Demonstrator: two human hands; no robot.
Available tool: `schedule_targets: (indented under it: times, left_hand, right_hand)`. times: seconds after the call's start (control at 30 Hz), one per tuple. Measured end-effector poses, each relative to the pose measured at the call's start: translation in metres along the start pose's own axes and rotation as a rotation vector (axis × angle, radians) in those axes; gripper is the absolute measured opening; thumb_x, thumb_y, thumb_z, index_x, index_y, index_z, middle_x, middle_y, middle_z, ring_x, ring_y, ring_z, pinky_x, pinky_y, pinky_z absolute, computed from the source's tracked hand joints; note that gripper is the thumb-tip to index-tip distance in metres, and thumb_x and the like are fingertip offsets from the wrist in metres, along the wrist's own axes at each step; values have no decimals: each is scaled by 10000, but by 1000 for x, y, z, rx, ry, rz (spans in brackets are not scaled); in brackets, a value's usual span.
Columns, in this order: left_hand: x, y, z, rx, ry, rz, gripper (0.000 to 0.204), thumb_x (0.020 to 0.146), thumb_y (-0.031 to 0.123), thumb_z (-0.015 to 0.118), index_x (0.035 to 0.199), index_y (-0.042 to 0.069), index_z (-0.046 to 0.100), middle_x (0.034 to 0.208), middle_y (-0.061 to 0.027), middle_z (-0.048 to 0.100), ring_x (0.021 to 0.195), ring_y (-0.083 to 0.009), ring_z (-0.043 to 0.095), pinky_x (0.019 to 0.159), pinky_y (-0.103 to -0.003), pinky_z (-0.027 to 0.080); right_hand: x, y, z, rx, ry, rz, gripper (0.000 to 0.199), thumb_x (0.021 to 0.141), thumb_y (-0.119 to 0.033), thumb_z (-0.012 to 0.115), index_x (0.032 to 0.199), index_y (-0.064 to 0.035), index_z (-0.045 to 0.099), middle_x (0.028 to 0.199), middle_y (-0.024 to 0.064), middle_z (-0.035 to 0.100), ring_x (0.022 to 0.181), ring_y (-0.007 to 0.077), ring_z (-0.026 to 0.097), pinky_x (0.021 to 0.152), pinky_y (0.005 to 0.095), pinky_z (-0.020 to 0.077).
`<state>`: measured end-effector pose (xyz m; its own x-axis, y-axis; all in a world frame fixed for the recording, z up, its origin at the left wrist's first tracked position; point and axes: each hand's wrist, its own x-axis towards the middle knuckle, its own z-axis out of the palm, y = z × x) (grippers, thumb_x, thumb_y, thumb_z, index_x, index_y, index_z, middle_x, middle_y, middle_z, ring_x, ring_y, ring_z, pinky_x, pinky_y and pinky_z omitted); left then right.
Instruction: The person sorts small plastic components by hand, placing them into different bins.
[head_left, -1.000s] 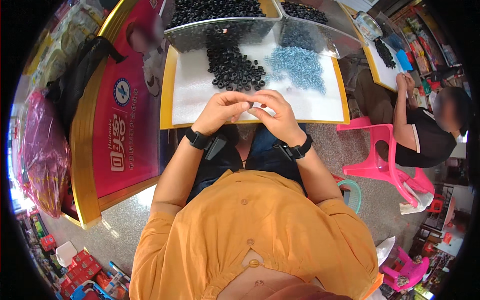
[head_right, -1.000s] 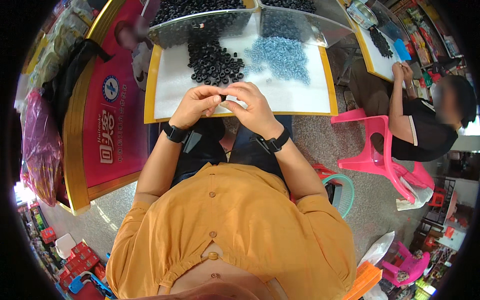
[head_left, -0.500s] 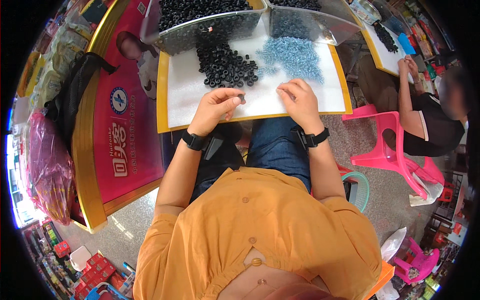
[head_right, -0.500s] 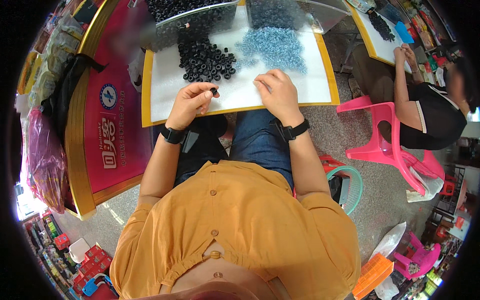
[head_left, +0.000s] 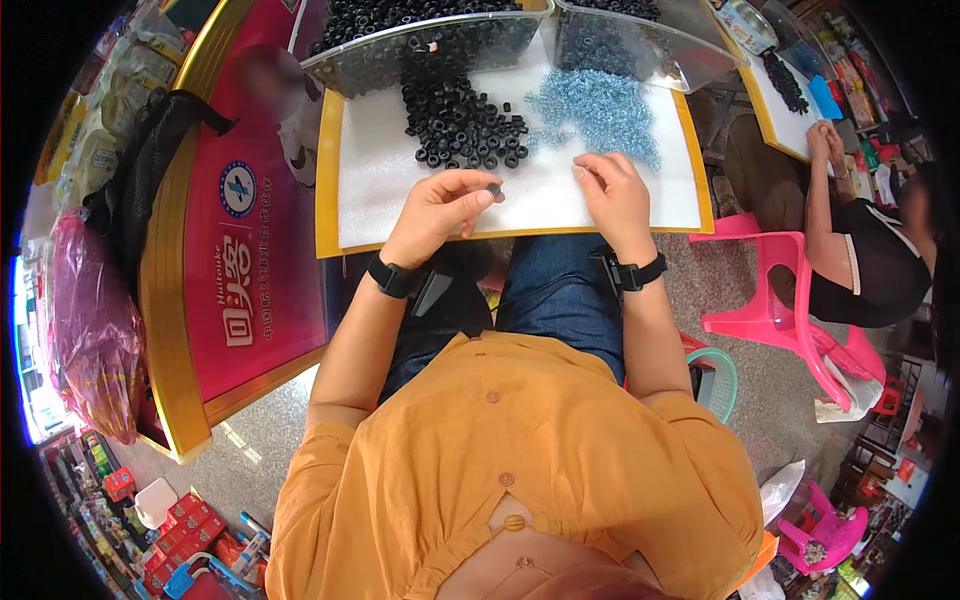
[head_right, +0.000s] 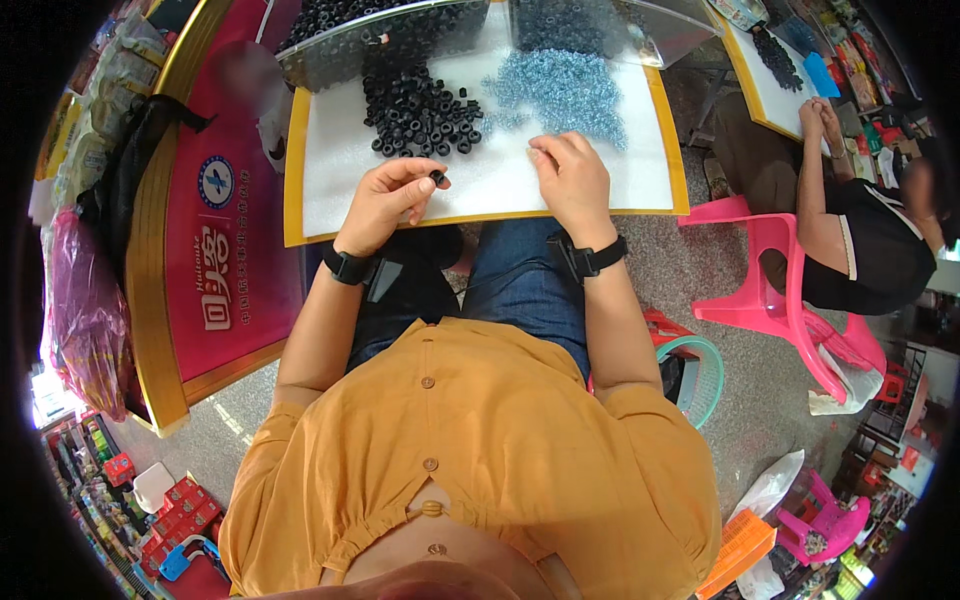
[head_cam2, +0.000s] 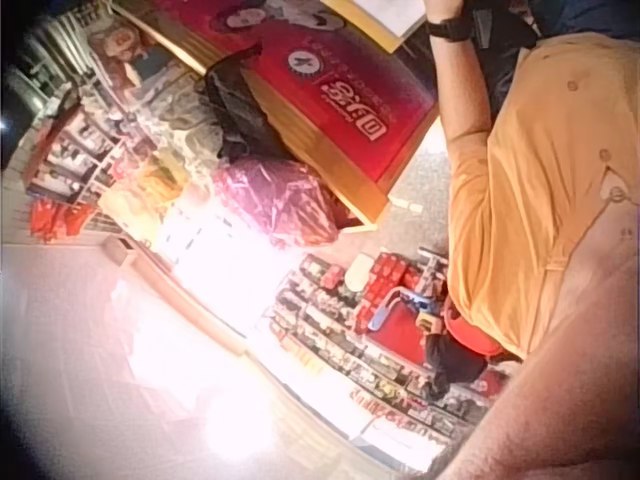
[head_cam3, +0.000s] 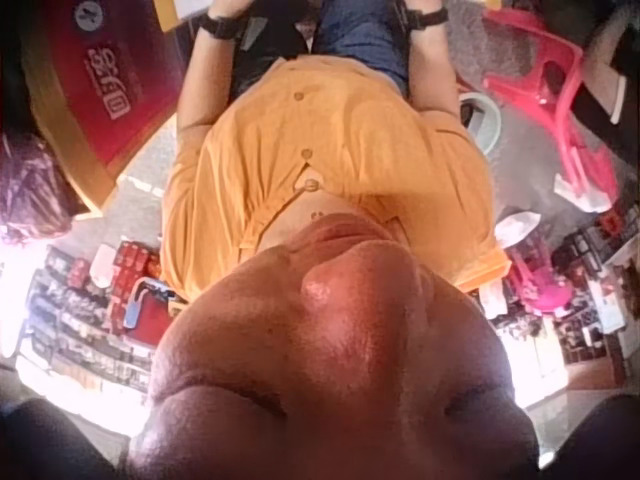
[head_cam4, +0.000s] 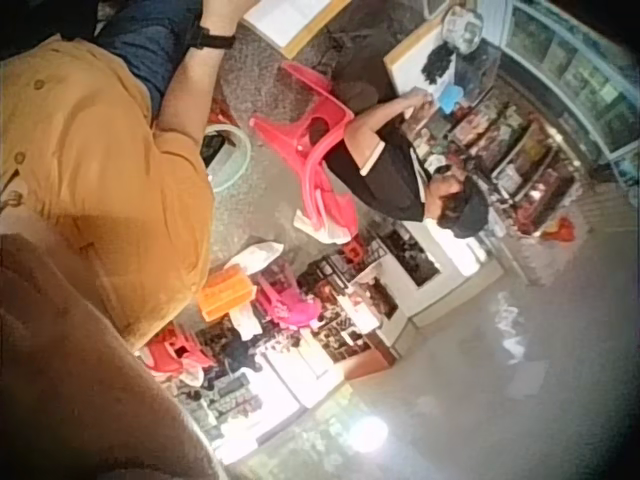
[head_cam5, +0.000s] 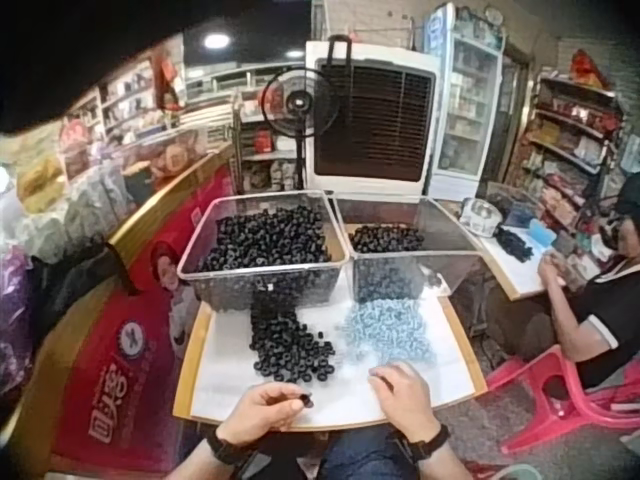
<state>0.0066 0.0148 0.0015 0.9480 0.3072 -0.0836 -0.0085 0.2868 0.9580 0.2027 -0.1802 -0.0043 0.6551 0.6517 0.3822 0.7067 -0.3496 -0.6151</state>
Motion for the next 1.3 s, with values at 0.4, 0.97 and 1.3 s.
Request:
schedule_targets:
  times: [0.4,0.97,1.3]
  left_hand:
    - [1,3,12,65,25,33,232,984,119,632,1193,24,670,961,-35,693,646,-51,515,595,-200,440]
    - [15,17,77,-114,61,-38,255,1036,334,565,969,89,588,688,75,439,537,-12,363,450,-191,267]
    - [10,19,70,-301,-55,-144,201,1030,294,596,1031,92,601,713,81,409,589,-11,356,475,-178,237]
  right_hand:
    - [2,1,-2,-49,-24,-28,130,909,-127,632,989,-49,699,957,127,663,892,325,648,777,404,521]
    - [-19,-59,-16,735,-36,64,226,864,17,740,1080,-41,708,954,28,692,794,83,631,702,223,517]
    - [-19,-58,-13,636,45,-126,225,863,22,747,1075,-40,702,978,33,711,789,75,630,685,218,512]
